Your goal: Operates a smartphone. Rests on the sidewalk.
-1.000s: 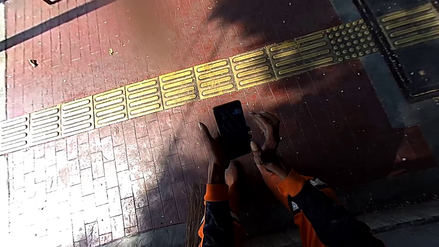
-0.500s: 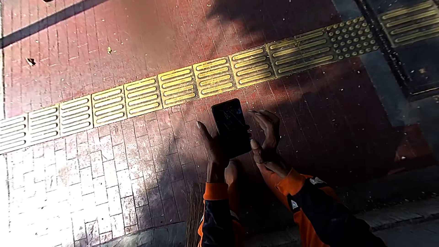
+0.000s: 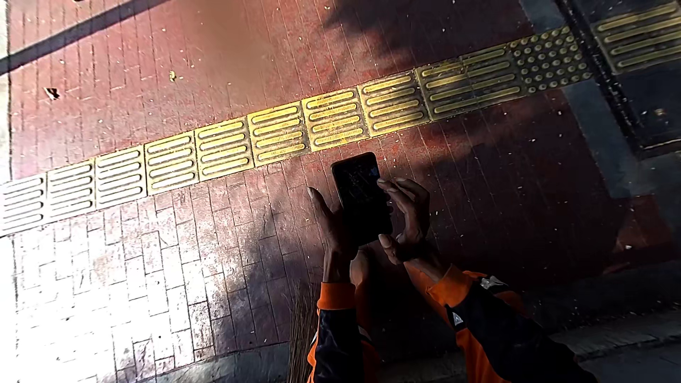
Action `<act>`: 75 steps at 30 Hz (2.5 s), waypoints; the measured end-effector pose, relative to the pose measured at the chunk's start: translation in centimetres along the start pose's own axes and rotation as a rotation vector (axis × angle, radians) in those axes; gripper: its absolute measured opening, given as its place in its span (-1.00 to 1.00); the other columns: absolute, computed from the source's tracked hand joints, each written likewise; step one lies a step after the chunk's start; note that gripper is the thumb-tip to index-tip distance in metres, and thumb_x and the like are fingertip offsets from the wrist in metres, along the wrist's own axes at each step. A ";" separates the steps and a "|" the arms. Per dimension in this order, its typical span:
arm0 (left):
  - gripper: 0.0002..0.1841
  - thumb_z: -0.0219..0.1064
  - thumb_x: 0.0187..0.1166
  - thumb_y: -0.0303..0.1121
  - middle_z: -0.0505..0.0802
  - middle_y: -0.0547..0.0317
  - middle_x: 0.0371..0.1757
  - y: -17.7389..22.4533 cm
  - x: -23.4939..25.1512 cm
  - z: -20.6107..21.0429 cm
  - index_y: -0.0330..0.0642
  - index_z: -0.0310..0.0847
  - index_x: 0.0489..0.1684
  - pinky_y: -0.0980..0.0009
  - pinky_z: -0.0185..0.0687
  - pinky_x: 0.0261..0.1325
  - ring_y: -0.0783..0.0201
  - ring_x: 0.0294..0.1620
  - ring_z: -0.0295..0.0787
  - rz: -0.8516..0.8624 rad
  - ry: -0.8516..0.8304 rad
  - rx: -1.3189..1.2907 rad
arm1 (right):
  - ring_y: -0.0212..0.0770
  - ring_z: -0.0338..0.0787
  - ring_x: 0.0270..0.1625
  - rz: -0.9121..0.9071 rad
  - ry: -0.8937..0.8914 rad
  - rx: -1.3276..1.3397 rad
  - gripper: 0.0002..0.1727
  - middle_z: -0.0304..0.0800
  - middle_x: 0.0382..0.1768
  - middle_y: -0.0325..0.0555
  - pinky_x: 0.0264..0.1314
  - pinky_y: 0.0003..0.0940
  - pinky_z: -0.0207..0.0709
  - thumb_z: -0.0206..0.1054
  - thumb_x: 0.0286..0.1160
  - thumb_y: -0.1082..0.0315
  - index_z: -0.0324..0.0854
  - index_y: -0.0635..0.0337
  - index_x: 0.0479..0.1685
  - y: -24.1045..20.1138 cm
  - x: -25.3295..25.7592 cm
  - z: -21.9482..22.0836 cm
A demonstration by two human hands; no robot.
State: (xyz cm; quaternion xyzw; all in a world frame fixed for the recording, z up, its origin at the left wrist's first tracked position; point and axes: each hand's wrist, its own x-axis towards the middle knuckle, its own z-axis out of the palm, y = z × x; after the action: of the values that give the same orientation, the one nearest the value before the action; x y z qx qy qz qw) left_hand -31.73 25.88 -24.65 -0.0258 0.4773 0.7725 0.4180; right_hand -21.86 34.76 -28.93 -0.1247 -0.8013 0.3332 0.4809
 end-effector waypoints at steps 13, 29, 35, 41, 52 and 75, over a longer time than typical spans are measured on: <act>0.14 -0.61 0.33 0.69 0.92 0.03 -0.28 -0.2 -0.1 0.1 -0.09 0.74 -0.04 0.21 0.86 -0.21 0.21 -0.23 0.92 0.052 -0.001 -0.003 | -0.03 0.39 0.65 -0.081 -0.065 0.035 -0.09 0.58 0.56 -0.11 0.68 -0.12 0.22 -0.08 0.53 -0.53 0.41 0.04 0.56 -1.2 -0.8 0.7; 0.07 -0.49 0.36 0.70 0.91 0.14 -0.28 -0.7 -0.2 -0.1 -0.01 0.76 -0.09 0.27 0.84 -0.21 0.30 -0.25 0.89 0.053 -0.064 -0.030 | 0.02 0.31 0.69 -0.075 -0.213 -0.019 -0.01 0.55 0.62 -0.09 0.76 -0.02 -0.06 -0.09 0.52 -0.54 0.36 0.07 0.69 -1.3 -0.4 0.7; 0.17 -0.68 0.31 0.69 0.93 0.05 -0.25 -0.2 -0.1 0.1 -0.04 0.77 -0.05 0.20 0.86 -0.18 0.21 -0.20 0.92 0.030 -0.028 0.004 | 0.06 0.31 0.68 0.021 -0.050 -0.031 -0.03 0.48 0.63 0.00 0.69 0.02 0.16 -0.14 0.53 -0.56 0.36 0.03 0.66 -0.5 0.0 0.2; 0.16 -0.70 0.33 0.68 0.93 0.06 -0.26 -0.3 0.0 0.1 -0.04 0.76 -0.08 0.21 0.86 -0.18 0.22 -0.20 0.92 0.028 -0.007 0.016 | 0.09 0.32 0.69 0.057 -0.026 -0.051 -0.06 0.50 0.64 -0.03 0.63 -0.02 0.24 -0.14 0.55 -0.54 0.35 0.00 0.65 -0.3 0.2 0.2; 0.22 -0.71 0.26 0.71 0.94 -0.04 -0.23 -0.1 -0.1 0.1 -0.10 0.74 -0.01 0.14 0.88 -0.19 0.12 -0.19 0.95 0.000 -0.046 0.021 | 0.08 0.32 0.68 0.096 -0.015 -0.032 -0.06 0.49 0.61 0.05 0.68 -0.02 0.18 -0.17 0.57 -0.53 0.35 0.04 0.64 -0.4 0.6 -0.2; 0.16 -0.66 0.31 0.69 0.92 0.04 -0.31 -0.3 -0.1 0.4 -0.08 0.75 -0.12 0.18 0.87 -0.22 0.18 -0.25 0.93 0.010 0.005 0.056 | 0.15 0.31 0.69 0.107 -0.052 -0.037 0.00 0.46 0.63 0.14 0.67 0.04 0.22 -0.14 0.55 -0.54 0.34 0.15 0.64 0.2 1.0 -0.4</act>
State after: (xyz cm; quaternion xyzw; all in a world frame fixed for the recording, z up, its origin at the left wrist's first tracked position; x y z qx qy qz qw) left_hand -31.31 26.19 -24.66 -0.0134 0.5001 0.7608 0.4134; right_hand -22.06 35.58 -28.27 -0.1677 -0.8115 0.3470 0.4392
